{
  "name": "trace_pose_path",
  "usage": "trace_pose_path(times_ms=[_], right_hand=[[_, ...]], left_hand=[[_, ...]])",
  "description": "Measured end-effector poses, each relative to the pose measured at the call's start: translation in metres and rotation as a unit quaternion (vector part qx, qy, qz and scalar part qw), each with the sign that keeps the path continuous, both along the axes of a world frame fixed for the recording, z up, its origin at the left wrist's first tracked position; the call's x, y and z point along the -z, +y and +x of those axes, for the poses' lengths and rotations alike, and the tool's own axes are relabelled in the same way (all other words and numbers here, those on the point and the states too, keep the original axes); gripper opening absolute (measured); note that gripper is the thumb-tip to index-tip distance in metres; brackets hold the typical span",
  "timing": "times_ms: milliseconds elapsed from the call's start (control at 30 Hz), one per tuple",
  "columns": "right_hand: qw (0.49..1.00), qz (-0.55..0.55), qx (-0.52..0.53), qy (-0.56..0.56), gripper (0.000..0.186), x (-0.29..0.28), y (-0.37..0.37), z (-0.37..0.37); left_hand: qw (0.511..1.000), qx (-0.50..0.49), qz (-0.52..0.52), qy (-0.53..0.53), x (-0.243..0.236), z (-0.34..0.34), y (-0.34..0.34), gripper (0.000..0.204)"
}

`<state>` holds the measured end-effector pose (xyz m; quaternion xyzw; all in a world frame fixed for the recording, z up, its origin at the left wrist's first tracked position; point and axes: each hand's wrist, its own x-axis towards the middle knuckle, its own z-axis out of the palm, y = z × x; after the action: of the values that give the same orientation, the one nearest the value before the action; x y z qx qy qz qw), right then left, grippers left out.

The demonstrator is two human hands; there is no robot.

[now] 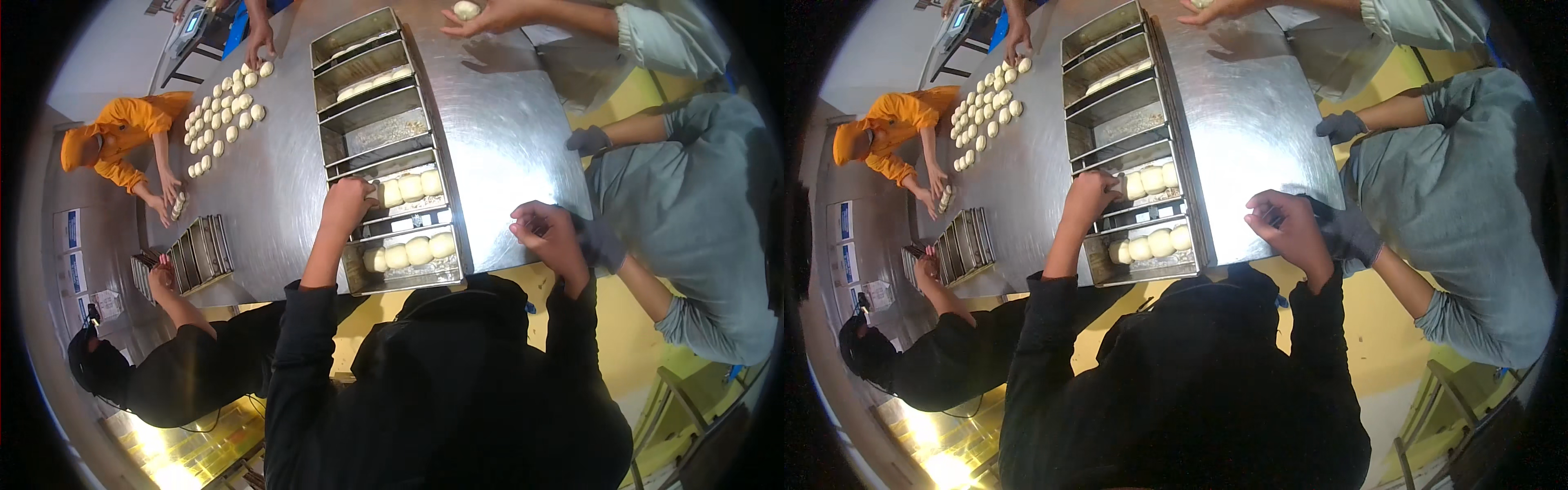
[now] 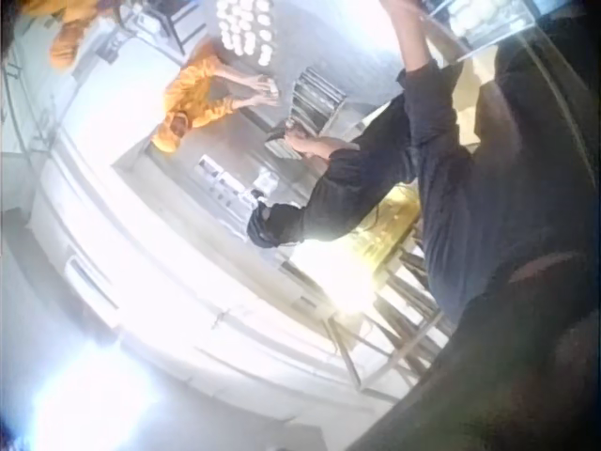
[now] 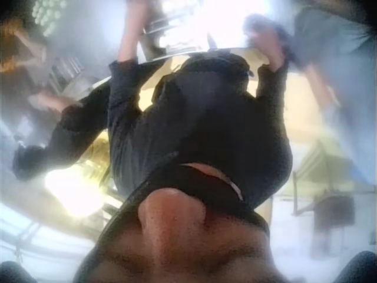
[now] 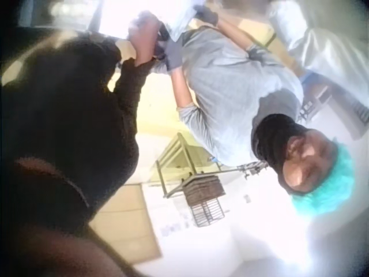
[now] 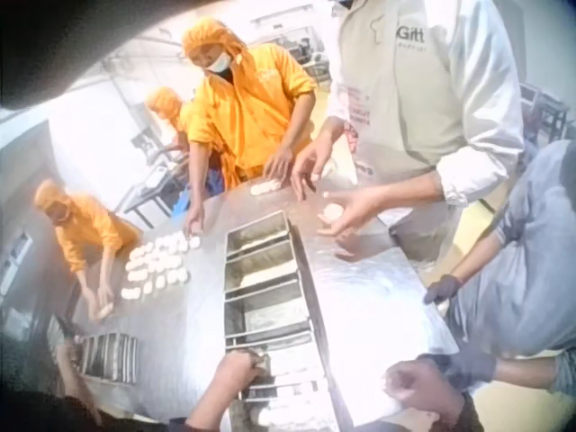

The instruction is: The person shapes dough balls by hand and places them into metal baking pans on a table, later moving a filled tray to a rack.

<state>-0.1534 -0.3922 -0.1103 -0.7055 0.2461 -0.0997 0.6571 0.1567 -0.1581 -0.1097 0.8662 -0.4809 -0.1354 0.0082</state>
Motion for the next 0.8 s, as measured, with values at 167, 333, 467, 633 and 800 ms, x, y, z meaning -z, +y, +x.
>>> trace_pose_path(times_ms=[167, 333, 467, 633, 800], right_hand=[[1.0, -0.013, 0.012, 0.012, 0.014, 0.002, -0.003, 0.0], [1.0, -0.004, 0.016, 0.009, 0.017, 0.004, -0.006, -0.008], [1.0, -0.013, 0.004, -0.019, 0.02, 0.002, -0.007, -0.013], [0.999, -0.02, 0.009, -0.031, 0.022, 0.006, -0.008, -0.017], [0.999, -0.038, 0.013, -0.027, 0.021, 0.002, -0.005, -0.018]], left_hand=[[0.999, -0.019, 0.024, -0.014, -0.011, -0.005, -0.009, 0.029], [0.997, -0.065, 0.051, -0.01, -0.014, -0.004, -0.006, 0.03], [0.994, -0.064, 0.091, -0.002, -0.006, -0.003, -0.012, 0.031], [0.991, -0.083, 0.108, -0.008, -0.024, -0.013, -0.019, 0.03], [0.992, -0.057, -0.115, 0.016, -0.027, -0.02, -0.022, 0.028]])
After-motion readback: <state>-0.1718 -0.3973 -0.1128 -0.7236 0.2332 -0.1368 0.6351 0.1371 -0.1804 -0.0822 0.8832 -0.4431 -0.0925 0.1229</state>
